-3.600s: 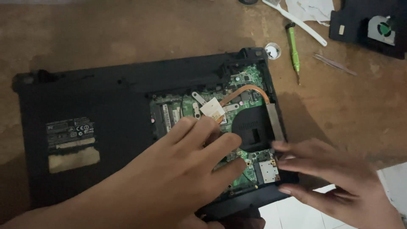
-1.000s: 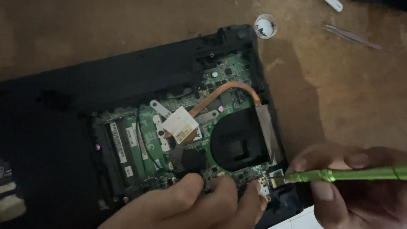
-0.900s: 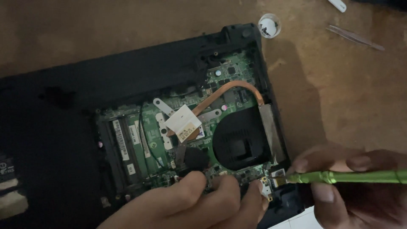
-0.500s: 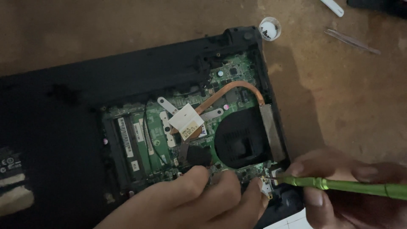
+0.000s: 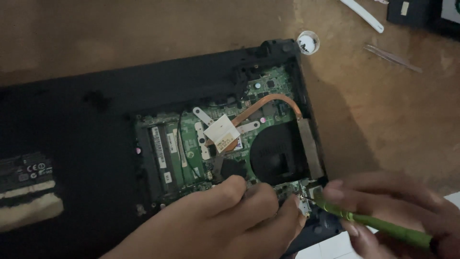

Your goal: Finalizing the internal assembly of a laptop by connecting ribbon cables and installing RAM modules.

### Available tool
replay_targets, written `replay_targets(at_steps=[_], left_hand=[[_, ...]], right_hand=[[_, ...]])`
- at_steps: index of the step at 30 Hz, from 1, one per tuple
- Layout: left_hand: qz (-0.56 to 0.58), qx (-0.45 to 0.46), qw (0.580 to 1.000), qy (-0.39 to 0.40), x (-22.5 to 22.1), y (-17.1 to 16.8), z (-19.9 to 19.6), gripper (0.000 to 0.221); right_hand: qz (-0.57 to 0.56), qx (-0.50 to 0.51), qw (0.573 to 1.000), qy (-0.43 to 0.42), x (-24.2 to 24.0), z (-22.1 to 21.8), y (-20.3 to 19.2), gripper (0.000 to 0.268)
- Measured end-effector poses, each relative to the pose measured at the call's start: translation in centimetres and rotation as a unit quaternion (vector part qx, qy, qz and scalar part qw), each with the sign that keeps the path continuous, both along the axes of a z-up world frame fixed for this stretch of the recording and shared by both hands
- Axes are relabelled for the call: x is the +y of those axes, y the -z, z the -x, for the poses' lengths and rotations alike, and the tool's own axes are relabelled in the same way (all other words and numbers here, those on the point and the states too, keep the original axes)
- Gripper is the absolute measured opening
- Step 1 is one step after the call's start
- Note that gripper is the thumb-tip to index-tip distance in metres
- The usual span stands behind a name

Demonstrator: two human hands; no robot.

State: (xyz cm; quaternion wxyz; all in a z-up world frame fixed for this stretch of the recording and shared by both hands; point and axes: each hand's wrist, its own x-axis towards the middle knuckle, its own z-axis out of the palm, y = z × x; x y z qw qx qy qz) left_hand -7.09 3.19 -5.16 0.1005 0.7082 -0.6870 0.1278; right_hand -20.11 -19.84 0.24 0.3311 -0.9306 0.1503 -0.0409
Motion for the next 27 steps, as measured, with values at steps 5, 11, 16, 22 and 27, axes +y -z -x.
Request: replay_targets(at_steps=[5, 11, 16, 22, 27], left_hand=[[0.019, 0.024, 1.0, 0.002, 0.0, 0.0, 0.1, 0.037], [0.014, 0.005, 1.0, 0.008, 0.0, 0.1, 0.0, 0.044], [0.015, 0.021, 1.0, 0.015, 0.1, -0.2, 0.1, 0.042], [0.001, 0.064, 0.997, 0.039, 0.2, 0.2, 0.0, 0.054], [0.034, 0.065, 0.997, 0.026, 0.3, -0.6, 0.1, 0.051]], right_hand=[[-0.034, -0.006, 0.997, 0.073, 0.0, 0.4, 0.3, 0.017], [-0.041, 0.024, 0.997, -0.054, -0.2, 0.3, -0.4, 0.028], [-0.244, 0.077, 0.967, 0.015, -1.7, 1.7, -0.4, 0.062], [-0.175, 0.075, 0.982, -0.001, -1.6, 1.2, -0.5, 0.065], [-0.025, -0.037, 0.995, -0.091, -1.7, 1.4, 1.5, 0.047]])
